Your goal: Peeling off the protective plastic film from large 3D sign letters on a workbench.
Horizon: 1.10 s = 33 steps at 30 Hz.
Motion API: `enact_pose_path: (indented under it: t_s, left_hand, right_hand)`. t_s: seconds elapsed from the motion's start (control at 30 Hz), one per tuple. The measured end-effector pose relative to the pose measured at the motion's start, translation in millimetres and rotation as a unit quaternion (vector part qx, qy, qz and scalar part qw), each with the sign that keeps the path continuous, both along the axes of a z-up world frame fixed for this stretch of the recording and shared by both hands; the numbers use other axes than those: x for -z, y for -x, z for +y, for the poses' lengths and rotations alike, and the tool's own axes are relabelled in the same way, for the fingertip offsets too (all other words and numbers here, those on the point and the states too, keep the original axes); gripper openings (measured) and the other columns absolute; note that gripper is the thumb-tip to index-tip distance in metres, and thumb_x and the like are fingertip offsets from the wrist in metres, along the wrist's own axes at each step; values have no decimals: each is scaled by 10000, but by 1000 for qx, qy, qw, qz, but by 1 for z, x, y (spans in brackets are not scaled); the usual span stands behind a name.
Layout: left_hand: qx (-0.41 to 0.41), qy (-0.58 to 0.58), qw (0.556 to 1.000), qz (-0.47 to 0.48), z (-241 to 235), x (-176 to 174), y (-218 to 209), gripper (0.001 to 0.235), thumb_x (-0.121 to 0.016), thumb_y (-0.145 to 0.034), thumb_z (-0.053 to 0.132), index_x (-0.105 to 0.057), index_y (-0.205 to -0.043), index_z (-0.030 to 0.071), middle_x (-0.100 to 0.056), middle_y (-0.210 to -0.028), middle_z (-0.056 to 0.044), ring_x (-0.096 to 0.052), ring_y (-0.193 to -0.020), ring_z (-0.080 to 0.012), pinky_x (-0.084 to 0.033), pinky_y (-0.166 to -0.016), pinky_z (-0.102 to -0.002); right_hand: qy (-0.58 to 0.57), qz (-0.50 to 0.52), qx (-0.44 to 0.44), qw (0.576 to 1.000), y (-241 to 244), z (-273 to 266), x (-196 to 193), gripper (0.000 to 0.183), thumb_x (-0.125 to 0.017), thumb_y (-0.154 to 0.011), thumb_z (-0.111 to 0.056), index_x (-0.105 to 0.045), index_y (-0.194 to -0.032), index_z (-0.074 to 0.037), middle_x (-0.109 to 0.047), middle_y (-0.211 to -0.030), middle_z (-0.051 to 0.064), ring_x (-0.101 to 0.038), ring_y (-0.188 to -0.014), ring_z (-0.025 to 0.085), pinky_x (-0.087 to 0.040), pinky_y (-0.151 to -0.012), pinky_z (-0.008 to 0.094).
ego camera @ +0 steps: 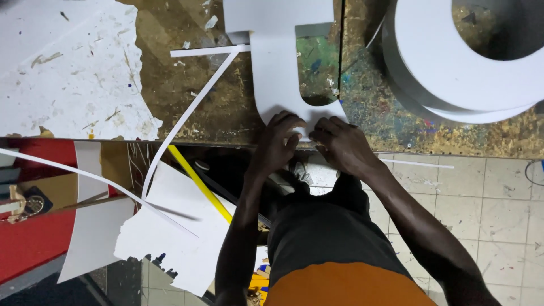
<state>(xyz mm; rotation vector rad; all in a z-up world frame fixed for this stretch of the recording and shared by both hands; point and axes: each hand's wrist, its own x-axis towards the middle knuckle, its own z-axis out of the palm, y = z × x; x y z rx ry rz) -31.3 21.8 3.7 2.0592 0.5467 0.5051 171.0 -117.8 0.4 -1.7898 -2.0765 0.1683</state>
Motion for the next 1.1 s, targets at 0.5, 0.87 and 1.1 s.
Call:
enact_pose_path:
  t_s: [0.5,0.87,1.1]
  left_hand:
    - [-25,-41,998,-30,-2,20,0,229,-724,-1037,41,-767,-1213,182,-738,-1107,-15,-765,-1117,-284,-620,-966,-415]
    - [-24,-72,996,-49,-3,19,-3,160,-683,-1093,103,-752,-1202,198,-732,-1079,3,-758,-1067,-251,-623,-880,-375]
    - [-36,-44,994,-97,-10,17,-1,151,-630,-1127,89,-734,-1184,183,-709,-1084,-13,-735,-1071,-292,-599,-876,-390]
  right_hand:
    - [-92,-52,-86,991,-19,-6,55,206,-614,-1002,-208,-745,-1121,-103,-654,-1106,86,-654,-1003,304,-573,-744,385]
    - [-125,-45,-86,987,-16,-3,48,200,-683,-952,-159,-758,-1129,-104,-625,-1059,85,-634,-968,308,-577,-739,409]
    - [-72,92,-77,990,-27,-1,13,262,-671,-1008,-174,-703,-1229,-38,-657,-1149,145,-678,-1063,414,-594,-779,528]
